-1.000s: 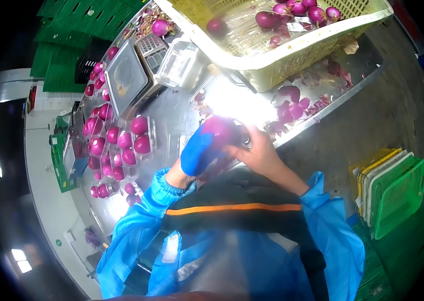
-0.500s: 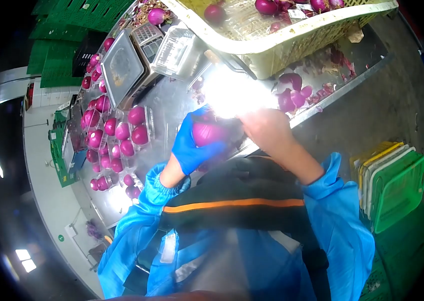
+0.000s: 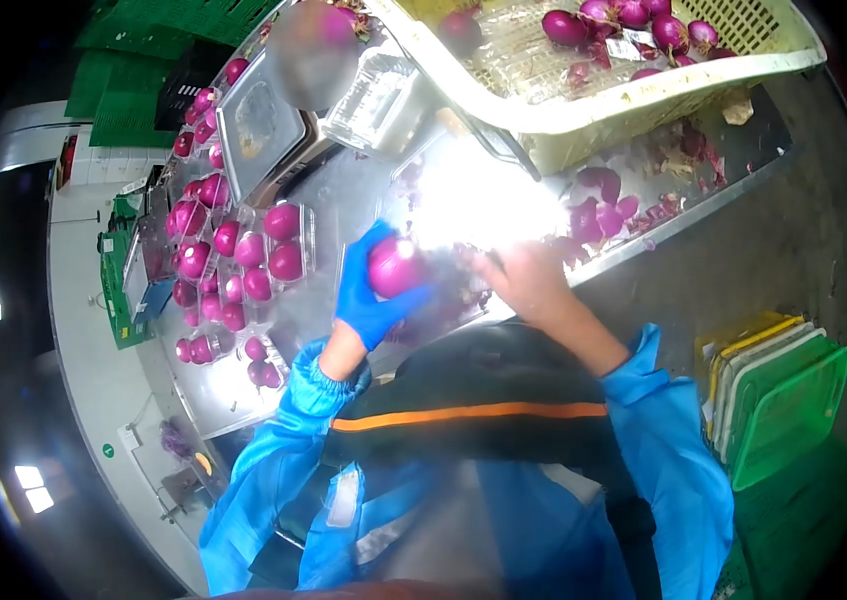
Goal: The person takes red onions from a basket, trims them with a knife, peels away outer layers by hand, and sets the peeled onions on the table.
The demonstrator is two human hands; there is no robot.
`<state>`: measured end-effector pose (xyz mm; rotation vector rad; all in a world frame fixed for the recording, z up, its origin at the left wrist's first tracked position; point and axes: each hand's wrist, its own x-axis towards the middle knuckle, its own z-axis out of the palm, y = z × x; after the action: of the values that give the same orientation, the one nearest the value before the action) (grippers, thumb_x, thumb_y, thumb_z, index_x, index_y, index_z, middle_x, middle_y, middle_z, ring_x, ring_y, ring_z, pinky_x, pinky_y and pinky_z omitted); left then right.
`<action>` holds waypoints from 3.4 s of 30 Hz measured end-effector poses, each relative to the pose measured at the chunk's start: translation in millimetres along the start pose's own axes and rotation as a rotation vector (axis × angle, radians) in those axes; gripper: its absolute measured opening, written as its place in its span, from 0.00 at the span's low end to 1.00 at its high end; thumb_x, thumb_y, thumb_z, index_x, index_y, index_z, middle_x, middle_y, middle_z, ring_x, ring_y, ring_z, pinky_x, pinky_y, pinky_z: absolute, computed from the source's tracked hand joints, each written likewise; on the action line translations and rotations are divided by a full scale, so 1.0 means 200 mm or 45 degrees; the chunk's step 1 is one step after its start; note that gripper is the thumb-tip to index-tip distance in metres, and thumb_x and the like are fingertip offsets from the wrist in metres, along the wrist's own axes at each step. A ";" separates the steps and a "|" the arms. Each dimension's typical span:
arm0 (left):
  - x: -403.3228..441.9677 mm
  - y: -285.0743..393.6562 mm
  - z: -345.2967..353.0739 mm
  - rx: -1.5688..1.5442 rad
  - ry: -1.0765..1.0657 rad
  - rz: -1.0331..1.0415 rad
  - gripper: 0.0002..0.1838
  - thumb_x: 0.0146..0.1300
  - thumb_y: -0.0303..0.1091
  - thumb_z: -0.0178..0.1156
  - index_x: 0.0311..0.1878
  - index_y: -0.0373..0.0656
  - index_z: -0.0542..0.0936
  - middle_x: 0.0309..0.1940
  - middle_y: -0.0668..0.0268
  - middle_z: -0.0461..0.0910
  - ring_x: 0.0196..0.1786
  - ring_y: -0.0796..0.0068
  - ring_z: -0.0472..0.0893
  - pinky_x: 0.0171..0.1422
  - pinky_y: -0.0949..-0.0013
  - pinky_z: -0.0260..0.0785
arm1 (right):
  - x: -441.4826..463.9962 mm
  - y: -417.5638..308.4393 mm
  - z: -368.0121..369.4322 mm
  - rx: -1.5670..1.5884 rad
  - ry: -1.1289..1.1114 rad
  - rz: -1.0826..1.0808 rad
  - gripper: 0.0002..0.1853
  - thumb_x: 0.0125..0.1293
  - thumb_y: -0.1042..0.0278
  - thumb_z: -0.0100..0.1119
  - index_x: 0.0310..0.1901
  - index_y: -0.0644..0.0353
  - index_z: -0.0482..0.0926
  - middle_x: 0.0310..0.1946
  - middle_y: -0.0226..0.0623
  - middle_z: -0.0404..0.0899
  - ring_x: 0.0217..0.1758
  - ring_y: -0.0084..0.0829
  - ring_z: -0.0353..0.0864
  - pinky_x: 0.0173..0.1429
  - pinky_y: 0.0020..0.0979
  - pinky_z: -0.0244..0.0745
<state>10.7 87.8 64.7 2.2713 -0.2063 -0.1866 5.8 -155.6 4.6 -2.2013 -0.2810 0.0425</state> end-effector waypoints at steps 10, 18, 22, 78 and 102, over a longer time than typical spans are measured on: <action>0.07 -0.42 -0.22 0.327 0.225 0.010 0.38 0.57 0.33 0.72 0.71 0.38 0.70 0.62 0.52 0.77 0.63 0.49 0.76 0.71 0.56 0.66 | -0.03 0.09 0.01 0.142 -0.030 -0.002 0.10 0.67 0.65 0.64 0.46 0.61 0.82 0.38 0.48 0.84 0.39 0.51 0.84 0.42 0.43 0.78; 1.29 0.71 -0.31 0.541 -0.001 1.146 0.28 0.60 0.29 0.69 0.65 0.42 0.76 0.61 0.56 0.79 0.62 0.54 0.77 0.65 0.58 0.70 | -0.03 0.25 -0.15 0.127 -0.041 -0.125 0.09 0.62 0.71 0.66 0.44 0.58 0.81 0.37 0.43 0.83 0.39 0.48 0.84 0.41 0.43 0.79; 2.04 0.72 0.02 0.723 -0.553 1.037 0.36 0.56 0.35 0.71 0.69 0.51 0.73 0.57 0.53 0.79 0.61 0.49 0.77 0.67 0.56 0.69 | -0.03 0.34 -0.19 0.229 0.157 -0.102 0.11 0.57 0.72 0.68 0.43 0.58 0.82 0.36 0.43 0.82 0.38 0.49 0.84 0.40 0.43 0.79; 0.09 0.23 0.09 -0.373 -0.230 0.275 0.45 0.47 0.39 0.79 0.67 0.39 0.66 0.58 0.54 0.72 0.63 0.57 0.75 0.66 0.57 0.68 | -0.09 -0.25 -0.19 0.847 0.270 0.128 0.21 0.67 0.63 0.66 0.58 0.61 0.76 0.40 0.35 0.82 0.40 0.28 0.81 0.48 0.28 0.76; 0.06 -0.04 0.30 -1.197 -0.541 -0.288 0.44 0.61 0.46 0.71 0.74 0.39 0.61 0.65 0.57 0.72 0.66 0.60 0.74 0.68 0.59 0.68 | -0.15 -0.01 0.06 1.843 -0.084 0.623 0.42 0.70 0.50 0.64 0.75 0.58 0.51 0.34 0.28 0.70 0.21 0.18 0.66 0.24 0.21 0.64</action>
<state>11.6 45.4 18.9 1.2924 -0.0528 -0.7215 -26.0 -151.3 -2.9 -0.7751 0.2340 0.4387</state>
